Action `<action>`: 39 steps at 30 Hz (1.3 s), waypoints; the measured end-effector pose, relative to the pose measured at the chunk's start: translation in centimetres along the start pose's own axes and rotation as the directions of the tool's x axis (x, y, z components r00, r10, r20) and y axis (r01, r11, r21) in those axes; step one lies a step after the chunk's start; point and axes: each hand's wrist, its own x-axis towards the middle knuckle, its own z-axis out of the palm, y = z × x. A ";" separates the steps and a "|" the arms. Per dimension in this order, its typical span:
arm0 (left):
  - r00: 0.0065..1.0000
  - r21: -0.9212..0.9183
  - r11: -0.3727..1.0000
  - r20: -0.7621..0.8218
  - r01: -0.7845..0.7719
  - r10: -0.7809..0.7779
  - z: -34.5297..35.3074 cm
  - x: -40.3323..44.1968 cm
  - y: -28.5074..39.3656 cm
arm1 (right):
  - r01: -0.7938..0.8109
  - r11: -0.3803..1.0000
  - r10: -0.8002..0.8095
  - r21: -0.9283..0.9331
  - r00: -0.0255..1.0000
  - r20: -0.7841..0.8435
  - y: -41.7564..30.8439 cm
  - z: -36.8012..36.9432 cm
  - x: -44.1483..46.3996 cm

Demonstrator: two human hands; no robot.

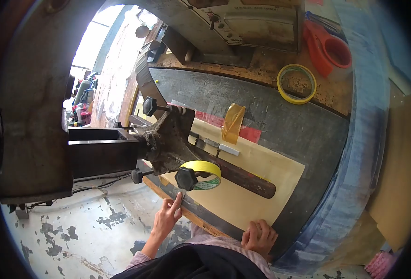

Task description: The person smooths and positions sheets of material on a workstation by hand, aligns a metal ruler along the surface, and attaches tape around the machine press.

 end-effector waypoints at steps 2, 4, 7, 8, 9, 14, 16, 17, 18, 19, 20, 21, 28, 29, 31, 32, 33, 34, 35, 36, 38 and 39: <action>1.000 -0.009 1.000 -0.012 -0.007 0.007 0.1 0.0 -0.1 | 0.027 1.000 -0.027 0.002 0.999 -0.026 -0.2 -0.4 0.7; 0.999 -0.021 0.999 -0.041 -0.025 0.024 0.4 -0.1 -0.3 | 0.034 0.999 -0.035 -0.004 0.999 -0.041 -0.1 -0.3 0.6; 0.999 -0.025 1.000 -0.046 -0.019 0.018 0.6 -0.2 -0.4 | 0.036 0.999 -0.035 0.006 0.998 -0.057 -0.1 -0.2 0.4; 0.999 -0.030 0.999 -0.049 -0.019 0.018 0.6 -0.2 -0.4 | 0.034 0.999 -0.033 0.012 0.998 -0.062 -0.1 -0.1 0.4; 0.998 -0.035 0.999 -0.053 -0.020 0.018 0.5 -0.2 -0.4 | 0.036 0.999 -0.035 0.016 0.997 -0.068 -0.1 -0.1 0.4; 0.997 -0.054 0.998 -0.076 -0.019 0.015 0.6 -0.3 -0.4 | 0.015 0.999 -0.013 0.037 0.997 -0.072 -0.2 -0.1 0.3; 0.996 -0.062 0.998 -0.092 -0.027 0.021 0.7 -0.3 -0.5 | 0.022 0.999 -0.018 0.034 0.996 -0.090 -0.3 0.0 0.3; 0.995 -0.071 0.997 -0.099 -0.026 0.019 0.7 -0.3 -0.5 | 0.024 0.999 -0.020 0.031 0.995 -0.099 -0.4 0.0 0.4; 0.994 -0.081 0.996 -0.106 -0.027 0.018 0.7 -0.3 -0.5 | 0.029 0.999 -0.026 0.031 0.994 -0.107 -0.5 0.0 0.4; 0.993 -0.091 0.995 -0.114 -0.029 0.018 0.7 -0.3 -0.5 | 0.035 0.999 -0.031 0.030 0.993 -0.115 -0.5 -0.1 0.5; 0.992 -0.099 0.995 -0.121 -0.034 0.022 0.7 -0.3 -0.6 | 0.042 0.999 -0.038 0.029 0.992 -0.122 -0.6 -0.2 0.5; 0.991 -0.107 0.994 -0.128 -0.038 0.024 0.8 -0.4 -0.7 | 0.045 0.998 -0.041 0.032 0.991 -0.126 -0.7 -0.2 0.5; 0.977 -0.174 0.981 -0.211 -0.082 0.044 1.4 -0.4 -1.3 | 0.088 0.996 -0.084 0.019 0.985 -0.151 -0.8 -0.2 0.5; 0.973 -0.180 0.980 -0.225 -0.082 0.040 1.4 -0.4 -1.3 | 0.092 0.996 -0.089 0.015 0.984 -0.154 -0.8 -0.1 0.5; 0.968 -0.195 0.978 -0.250 -0.079 0.028 1.7 -0.4 -1.3 | 0.102 0.995 -0.100 0.004 0.982 -0.158 -0.9 0.0 0.5; 0.964 -0.206 0.975 -0.266 -0.080 0.023 1.8 -0.4 -1.3 | 0.109 0.994 -0.108 -0.002 0.982 -0.157 -1.0 0.0 0.5; 0.959 -0.218 0.973 -0.281 -0.080 0.016 2.0 -0.5 -1.3 | 0.115 0.993 -0.115 -0.012 0.980 -0.163 -1.0 0.0 0.5; 0.955 -0.229 0.970 -0.296 -0.079 0.007 2.1 -0.5 -1.3 | 0.121 0.992 -0.123 -0.023 0.978 -0.167 -1.0 0.0 0.5; 0.946 -0.239 0.968 -0.323 -0.081 0.000 2.4 -0.5 -1.4 | 0.129 0.991 -0.132 -0.032 0.976 -0.172 -1.0 0.1 0.5; 0.942 -0.246 0.966 -0.336 -0.078 -0.010 2.6 -0.5 -1.4 | 0.132 0.991 -0.136 -0.038 0.975 -0.175 -1.0 0.2 0.4; 0.932 -0.262 0.963 -0.362 -0.069 -0.032 2.8 -0.6 -1.3 | 0.140 0.989 -0.146 -0.049 0.973 -0.180 -1.0 0.3 0.3; 0.929 -0.279 0.958 -0.367 -0.065 -0.044 2.8 -0.6 -1.2 | 0.141 0.989 -0.148 -0.054 0.972 -0.180 -0.9 0.5 0.3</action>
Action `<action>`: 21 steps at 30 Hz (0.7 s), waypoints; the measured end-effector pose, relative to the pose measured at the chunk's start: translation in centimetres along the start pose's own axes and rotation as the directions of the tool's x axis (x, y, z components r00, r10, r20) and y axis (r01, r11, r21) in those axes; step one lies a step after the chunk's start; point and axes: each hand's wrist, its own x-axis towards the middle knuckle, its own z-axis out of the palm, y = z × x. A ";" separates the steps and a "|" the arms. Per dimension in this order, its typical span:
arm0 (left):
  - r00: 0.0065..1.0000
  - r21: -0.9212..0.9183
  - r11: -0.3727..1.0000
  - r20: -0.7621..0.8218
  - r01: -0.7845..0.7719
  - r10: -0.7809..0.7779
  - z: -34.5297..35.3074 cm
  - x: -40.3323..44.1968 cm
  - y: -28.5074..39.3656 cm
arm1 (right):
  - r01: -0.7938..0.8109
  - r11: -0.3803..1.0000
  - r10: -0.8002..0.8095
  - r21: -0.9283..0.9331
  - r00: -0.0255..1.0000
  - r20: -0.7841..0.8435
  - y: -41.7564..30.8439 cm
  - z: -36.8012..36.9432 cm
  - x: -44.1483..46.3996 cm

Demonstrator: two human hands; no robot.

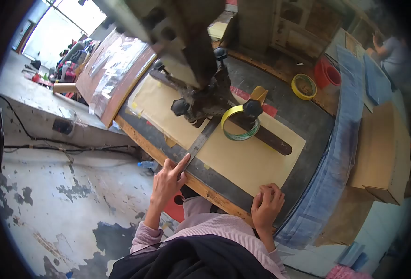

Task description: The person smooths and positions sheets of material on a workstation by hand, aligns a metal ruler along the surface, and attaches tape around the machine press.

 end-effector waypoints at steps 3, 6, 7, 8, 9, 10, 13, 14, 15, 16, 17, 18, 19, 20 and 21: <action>0.999 -0.001 1.000 -0.039 0.020 -0.020 0.6 -0.2 -0.1 | 0.005 1.000 -0.005 -0.003 1.000 0.007 0.2 0.2 -0.2; 0.997 0.029 1.000 -0.079 -0.011 0.014 1.0 -0.4 -0.5 | 0.011 1.000 -0.011 0.006 1.000 0.013 0.1 0.2 -0.2; 0.996 0.042 0.999 -0.085 -0.016 0.020 1.1 -0.4 -0.6 | 0.014 1.000 -0.014 0.002 1.000 0.013 0.1 0.2 -0.2; 0.996 0.061 0.998 -0.086 -0.023 0.029 1.2 -0.4 -0.7 | 0.017 1.000 -0.017 -0.003 1.000 0.012 0.1 0.3 -0.3; 0.996 0.058 0.998 -0.080 -0.025 0.030 1.2 -0.4 -0.8 | 0.027 1.000 -0.027 -0.008 1.000 0.014 0.2 0.3 -0.3; 0.997 0.056 0.998 -0.075 -0.028 0.032 1.2 -0.4 -0.8 | 0.036 0.999 -0.036 -0.012 0.999 0.015 0.3 0.4 -0.4; 0.998 0.050 0.999 -0.059 -0.013 0.016 1.0 -0.4 -0.8 | 0.047 0.999 -0.047 -0.019 0.999 0.007 0.2 0.5 -0.4; 0.998 0.055 0.998 -0.054 -0.013 0.016 1.0 -0.3 -0.8 | 0.050 0.998 -0.050 -0.023 0.999 0.003 0.2 0.4 -0.4; 0.999 0.060 0.998 -0.049 -0.011 0.014 1.0 -0.4 -0.8 | 0.050 0.999 -0.050 -0.020 0.999 0.007 0.2 0.3 -0.4; 0.998 0.060 0.998 -0.061 -0.022 0.026 1.4 -0.4 -1.0 | 0.051 0.999 -0.050 -0.015 0.999 0.010 0.1 0.3 -0.4; 0.997 0.059 0.998 -0.069 -0.026 0.030 1.5 -0.5 -1.1 | 0.052 0.999 -0.052 -0.008 0.999 0.011 0.2 0.4 -0.3; 0.997 0.059 0.998 -0.075 -0.031 0.035 1.6 -0.5 -1.1 | 0.056 0.998 -0.056 -0.006 0.998 0.014 0.2 0.3 -0.3; 0.996 0.061 0.997 -0.081 -0.038 0.043 1.6 -0.5 -1.2 | 0.058 0.998 -0.058 -0.002 0.998 0.014 0.3 0.4 -0.3; 0.995 0.058 0.997 -0.093 -0.040 0.046 1.5 -0.4 -1.3 | 0.059 0.998 -0.059 0.001 0.998 0.014 0.4 0.4 -0.3; 0.994 0.052 0.998 -0.100 -0.045 0.050 1.6 -0.5 -1.3 | 0.064 0.998 -0.064 0.008 0.998 0.016 0.4 0.4 -0.3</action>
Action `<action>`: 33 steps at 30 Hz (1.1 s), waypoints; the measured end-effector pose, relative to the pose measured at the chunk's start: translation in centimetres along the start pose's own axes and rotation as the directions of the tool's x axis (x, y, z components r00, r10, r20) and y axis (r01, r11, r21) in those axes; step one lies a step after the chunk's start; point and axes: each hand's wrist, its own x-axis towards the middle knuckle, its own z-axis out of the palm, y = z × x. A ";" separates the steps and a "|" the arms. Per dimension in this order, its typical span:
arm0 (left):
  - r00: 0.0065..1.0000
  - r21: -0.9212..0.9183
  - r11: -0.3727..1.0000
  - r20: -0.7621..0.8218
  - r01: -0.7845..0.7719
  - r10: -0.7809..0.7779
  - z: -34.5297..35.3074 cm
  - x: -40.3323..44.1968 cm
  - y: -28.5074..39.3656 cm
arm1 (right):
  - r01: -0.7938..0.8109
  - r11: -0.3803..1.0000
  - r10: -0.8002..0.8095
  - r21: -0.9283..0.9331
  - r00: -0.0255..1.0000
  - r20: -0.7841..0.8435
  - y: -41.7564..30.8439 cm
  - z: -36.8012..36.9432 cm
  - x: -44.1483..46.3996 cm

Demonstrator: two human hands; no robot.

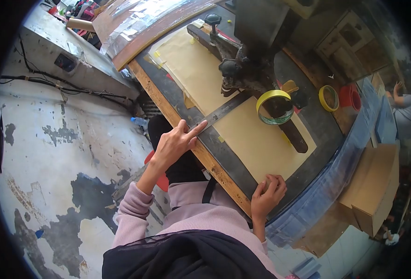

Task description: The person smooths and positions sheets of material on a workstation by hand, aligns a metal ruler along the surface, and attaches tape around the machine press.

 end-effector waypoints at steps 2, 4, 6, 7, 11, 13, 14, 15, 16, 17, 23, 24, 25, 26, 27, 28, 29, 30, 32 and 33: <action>1.000 -0.006 1.000 -0.007 -0.005 0.004 0.1 0.0 0.0 | 0.005 1.000 -0.005 0.009 1.000 0.002 0.1 -0.1 0.0; 1.000 -0.003 1.000 -0.009 -0.007 0.007 0.1 0.0 0.0 | 0.012 1.000 -0.012 0.022 1.000 -0.001 0.3 0.0 -0.1; 1.000 0.011 1.000 -0.003 -0.010 0.010 0.0 0.0 0.1 | 0.023 0.999 -0.023 0.026 1.000 -0.003 0.5 0.0 -0.1; 1.000 0.021 1.000 0.003 -0.013 0.013 0.0 0.0 0.0 | 0.029 0.999 -0.029 0.026 1.000 0.000 0.6 0.0 -0.1; 1.000 0.007 1.000 -0.005 -0.026 0.026 0.1 -0.1 -0.1 | 0.012 0.998 -0.012 0.057 1.000 -0.007 0.8 0.0 -0.2; 1.000 0.023 0.999 -0.008 -0.029 0.029 0.1 -0.1 -0.1 | -0.011 0.996 0.012 0.086 1.000 -0.006 0.8 0.1 -0.3; 1.000 0.031 0.999 -0.008 -0.029 0.029 0.1 -0.1 -0.1 | -0.023 0.995 0.023 0.100 1.000 -0.004 0.9 0.1 -0.3; 0.999 0.041 0.999 -0.012 -0.033 0.034 0.2 -0.1 -0.1 | -0.019 0.996 0.019 0.092 1.000 0.000 0.8 0.1 -0.3; 0.999 0.051 0.998 -0.016 -0.038 0.039 0.3 -0.2 -0.2 | -0.015 0.996 0.015 0.084 1.000 0.003 0.7 0.0 -0.2; 0.999 0.062 0.997 -0.019 -0.042 0.044 0.4 -0.2 -0.2 | -0.012 0.997 0.012 0.076 1.000 0.006 0.7 -0.1 -0.2; 0.999 0.085 0.995 0.012 -0.050 0.050 0.4 -0.7 -0.2 | -0.014 0.996 0.013 0.093 1.000 0.014 0.7 -0.1 -0.2; 0.999 0.093 0.994 0.020 -0.049 0.047 0.3 -0.7 -0.2 | -0.016 0.995 0.014 0.098 1.000 0.017 0.7 -0.1 -0.1; 0.999 0.100 0.994 0.029 -0.049 0.046 0.2 -0.8 -0.2 | -0.019 0.995 0.017 0.102 1.000 0.019 0.6 -0.2 -0.1; 0.998 0.107 0.993 0.037 -0.049 0.045 0.1 -0.8 -0.1 | -0.022 0.994 0.020 0.106 1.000 0.022 0.6 -0.2 -0.1; 0.998 0.110 0.993 0.038 -0.051 0.047 0.2 -0.8 -0.1 | -0.021 0.994 0.019 0.105 1.000 0.023 0.7 -0.2 -0.2; 0.998 0.112 0.992 0.040 -0.052 0.048 0.2 -0.8 -0.1 | -0.020 0.994 0.018 0.105 1.000 0.024 0.8 -0.2 -0.2; 0.998 0.116 0.992 0.040 -0.053 0.048 0.2 -0.8 -0.2 | -0.018 0.994 0.015 0.106 1.000 0.026 0.9 -0.2 -0.3; 0.998 0.117 0.991 0.037 -0.058 0.054 0.2 -0.8 -0.2 | -0.020 0.994 0.017 0.110 1.000 0.026 0.8 -0.2 -0.2; 0.997 0.117 0.991 0.029 -0.072 0.069 0.2 -0.8 -0.3 | -0.025 0.993 0.022 0.119 0.999 0.024 0.7 -0.3 -0.2; 0.997 0.120 0.990 0.038 -0.070 0.066 0.2 -0.7 -0.3 | -0.027 0.993 0.024 0.118 0.999 0.025 0.7 -0.3 -0.2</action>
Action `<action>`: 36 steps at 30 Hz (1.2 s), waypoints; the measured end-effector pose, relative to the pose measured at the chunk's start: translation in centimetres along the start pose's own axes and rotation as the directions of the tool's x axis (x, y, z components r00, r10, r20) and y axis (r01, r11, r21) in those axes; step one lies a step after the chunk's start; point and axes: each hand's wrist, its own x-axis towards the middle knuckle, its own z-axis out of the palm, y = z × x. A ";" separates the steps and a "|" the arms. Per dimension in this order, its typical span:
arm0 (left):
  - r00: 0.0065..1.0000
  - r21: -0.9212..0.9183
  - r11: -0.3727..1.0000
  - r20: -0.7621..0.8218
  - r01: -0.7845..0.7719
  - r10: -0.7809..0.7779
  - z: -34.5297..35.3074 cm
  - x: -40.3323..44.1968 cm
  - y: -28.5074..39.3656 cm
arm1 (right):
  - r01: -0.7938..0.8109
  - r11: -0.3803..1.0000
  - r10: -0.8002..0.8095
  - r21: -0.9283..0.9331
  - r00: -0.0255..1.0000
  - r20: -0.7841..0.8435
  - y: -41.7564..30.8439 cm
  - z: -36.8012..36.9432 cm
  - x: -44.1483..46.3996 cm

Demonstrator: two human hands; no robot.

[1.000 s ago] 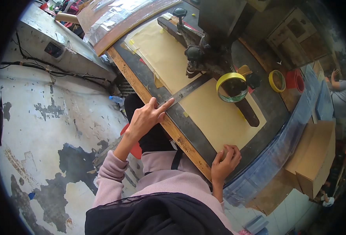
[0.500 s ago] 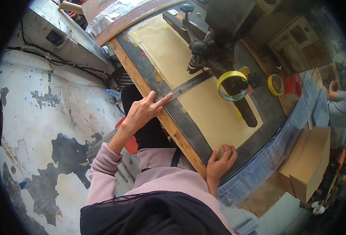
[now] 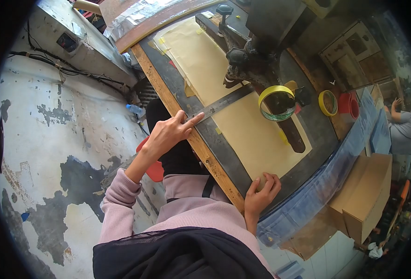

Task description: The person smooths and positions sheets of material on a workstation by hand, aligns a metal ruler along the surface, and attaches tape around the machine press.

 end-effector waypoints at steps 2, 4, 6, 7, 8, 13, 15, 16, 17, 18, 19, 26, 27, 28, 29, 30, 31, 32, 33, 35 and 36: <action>1.000 0.006 1.000 0.020 0.007 -0.007 -0.2 0.0 0.0 | -0.003 1.000 0.003 -0.002 1.000 0.004 0.1 0.0 0.0; 1.000 0.018 1.000 0.013 -0.004 0.004 0.2 0.1 -0.1 | -0.020 1.000 0.020 0.012 1.000 0.006 0.1 0.0 -0.1; 1.000 0.043 0.999 0.023 -0.013 0.012 0.3 0.3 -0.1 | -0.034 0.999 0.034 0.011 0.999 0.010 0.0 -0.1 -0.2; 0.999 0.065 0.998 0.032 -0.015 0.013 -0.1 0.5 0.0 | -0.036 0.999 0.036 0.006 0.999 0.012 -0.1 -0.2 -0.2; 0.999 0.086 0.996 0.041 -0.015 0.012 -0.3 0.7 0.0 | -0.036 0.999 0.036 0.001 0.999 0.015 -0.2 -0.2 -0.2; 0.998 0.060 0.998 0.058 0.001 -0.005 -0.2 0.9 0.0 | -0.002 0.999 0.002 -0.033 1.000 0.018 0.0 -0.2 -0.1; 0.999 0.076 0.997 0.048 0.007 -0.011 0.1 0.9 0.0 | 0.017 0.999 -0.016 -0.037 1.000 0.025 -0.1 -0.1 -0.1; 0.999 0.086 0.996 0.033 0.007 -0.010 0.3 0.9 0.0 | 0.023 0.999 -0.022 -0.037 0.999 0.030 -0.1 -0.2 -0.1; 1.000 0.096 0.995 0.020 0.005 -0.007 0.5 0.8 0.0 | 0.027 0.999 -0.026 -0.038 0.999 0.033 0.0 -0.2 -0.2; 1.000 0.090 0.996 0.016 0.005 -0.006 0.6 0.8 0.0 | 0.034 0.998 -0.032 -0.044 0.999 0.037 0.0 -0.3 -0.2; 1.000 0.086 0.996 0.010 0.004 -0.005 0.7 0.8 0.0 | 0.040 0.998 -0.038 -0.050 0.999 0.039 0.0 -0.3 -0.1; 1.000 0.094 0.996 -0.008 0.004 -0.003 1.0 0.8 0.0 | 0.051 0.996 -0.049 -0.068 0.998 0.032 0.1 -0.1 -0.2; 1.000 0.095 0.995 -0.006 0.005 -0.004 1.0 0.8 0.0 | 0.049 0.997 -0.047 -0.068 0.998 0.035 0.1 -0.1 -0.2; 1.000 0.097 0.995 -0.004 0.005 -0.005 0.9 0.8 0.0 | 0.046 0.997 -0.044 -0.068 0.998 0.037 0.1 -0.2 -0.2; 1.000 0.098 0.995 -0.001 0.005 -0.005 0.9 0.8 0.1 | 0.043 0.997 -0.040 -0.068 0.998 0.039 0.1 -0.2 -0.2; 1.000 0.086 0.996 0.000 0.002 -0.002 0.9 0.8 0.0 | 0.043 0.997 -0.040 -0.067 0.998 0.037 0.1 -0.2 -0.2; 1.000 0.073 0.997 0.002 0.000 0.000 0.8 0.9 0.0 | 0.043 0.997 -0.040 -0.066 0.999 0.035 0.0 -0.2 -0.2; 1.000 0.060 0.998 0.004 -0.002 0.002 0.8 0.9 0.0 | 0.043 0.997 -0.040 -0.066 0.999 0.034 0.0 -0.2 -0.2; 1.000 0.062 0.998 0.012 -0.001 0.001 0.8 0.9 0.0 | 0.043 0.997 -0.041 -0.066 0.999 0.034 0.0 -0.2 -0.2; 1.000 0.065 0.998 0.028 0.000 -0.002 0.7 0.9 0.0 | 0.043 0.997 -0.041 -0.065 0.999 0.035 0.0 -0.2 -0.2; 1.000 0.064 0.998 0.028 0.000 -0.002 0.7 1.0 0.1 | 0.044 0.997 -0.042 -0.064 0.999 0.034 0.0 -0.2 -0.2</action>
